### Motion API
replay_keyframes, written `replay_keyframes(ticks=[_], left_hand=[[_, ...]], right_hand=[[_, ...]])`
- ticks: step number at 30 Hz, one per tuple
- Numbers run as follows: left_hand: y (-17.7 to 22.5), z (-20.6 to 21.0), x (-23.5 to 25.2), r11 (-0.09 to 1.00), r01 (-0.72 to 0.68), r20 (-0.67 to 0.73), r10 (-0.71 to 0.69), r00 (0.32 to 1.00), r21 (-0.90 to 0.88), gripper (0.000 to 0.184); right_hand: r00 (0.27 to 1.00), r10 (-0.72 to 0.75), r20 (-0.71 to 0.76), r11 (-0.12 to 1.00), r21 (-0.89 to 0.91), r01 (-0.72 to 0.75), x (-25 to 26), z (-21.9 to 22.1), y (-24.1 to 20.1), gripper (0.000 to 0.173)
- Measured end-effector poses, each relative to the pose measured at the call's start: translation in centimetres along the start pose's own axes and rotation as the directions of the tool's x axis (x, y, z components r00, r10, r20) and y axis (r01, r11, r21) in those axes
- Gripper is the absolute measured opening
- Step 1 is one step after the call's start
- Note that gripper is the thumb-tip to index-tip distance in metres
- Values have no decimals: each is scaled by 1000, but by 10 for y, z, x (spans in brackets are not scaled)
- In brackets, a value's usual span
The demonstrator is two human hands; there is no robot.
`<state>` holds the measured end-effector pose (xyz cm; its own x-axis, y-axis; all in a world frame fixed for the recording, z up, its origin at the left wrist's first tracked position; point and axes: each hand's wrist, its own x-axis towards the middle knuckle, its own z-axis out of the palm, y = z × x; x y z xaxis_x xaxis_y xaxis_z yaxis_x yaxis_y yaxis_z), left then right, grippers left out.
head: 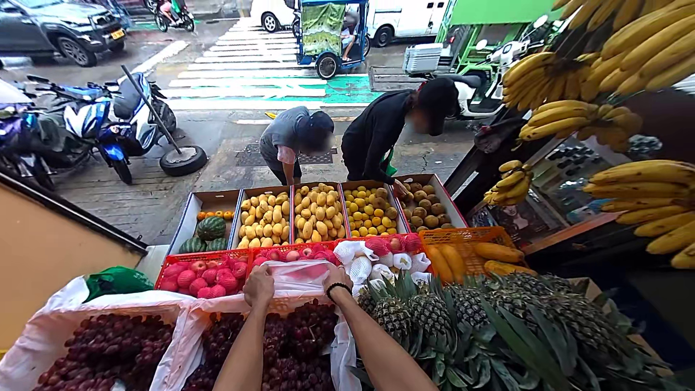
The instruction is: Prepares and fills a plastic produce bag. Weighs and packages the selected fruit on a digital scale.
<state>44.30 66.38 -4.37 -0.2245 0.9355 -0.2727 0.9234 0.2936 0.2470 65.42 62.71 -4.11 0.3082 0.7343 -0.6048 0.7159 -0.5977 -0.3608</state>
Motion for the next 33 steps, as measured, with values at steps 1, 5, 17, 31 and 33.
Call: replay_keyframes(ticks=[1, 5, 17, 31, 33], left_hand=[[0, 1, -1, 1000, 2, -31, -2, 1000, -7, 26], [2, 2, -7, 998, 45, -77, -47, 996, -36, 31], [-1, 5, -3, 996, 83, 19, -84, 996, 29, 27], [0, 2, -5, 994, 94, 43, -97, 994, 46, 26], [1, 2, -5, 994, 94, 47, -96, 994, 49, 26]], right_hand=[[1000, 1, 2, 1000, -3, -1, 0, -1, 1, 49], [999, 24, 26, 1000, -12, -24, 4, 1, 1, 26], [1000, 10, 7, 996, 93, -11, -1, 3, 6, 48], [999, 1, 40, 996, 90, -4, 0, 2, 6, 37], [999, -1, 43, 997, 79, -2, 2, 3, 8, 37]])
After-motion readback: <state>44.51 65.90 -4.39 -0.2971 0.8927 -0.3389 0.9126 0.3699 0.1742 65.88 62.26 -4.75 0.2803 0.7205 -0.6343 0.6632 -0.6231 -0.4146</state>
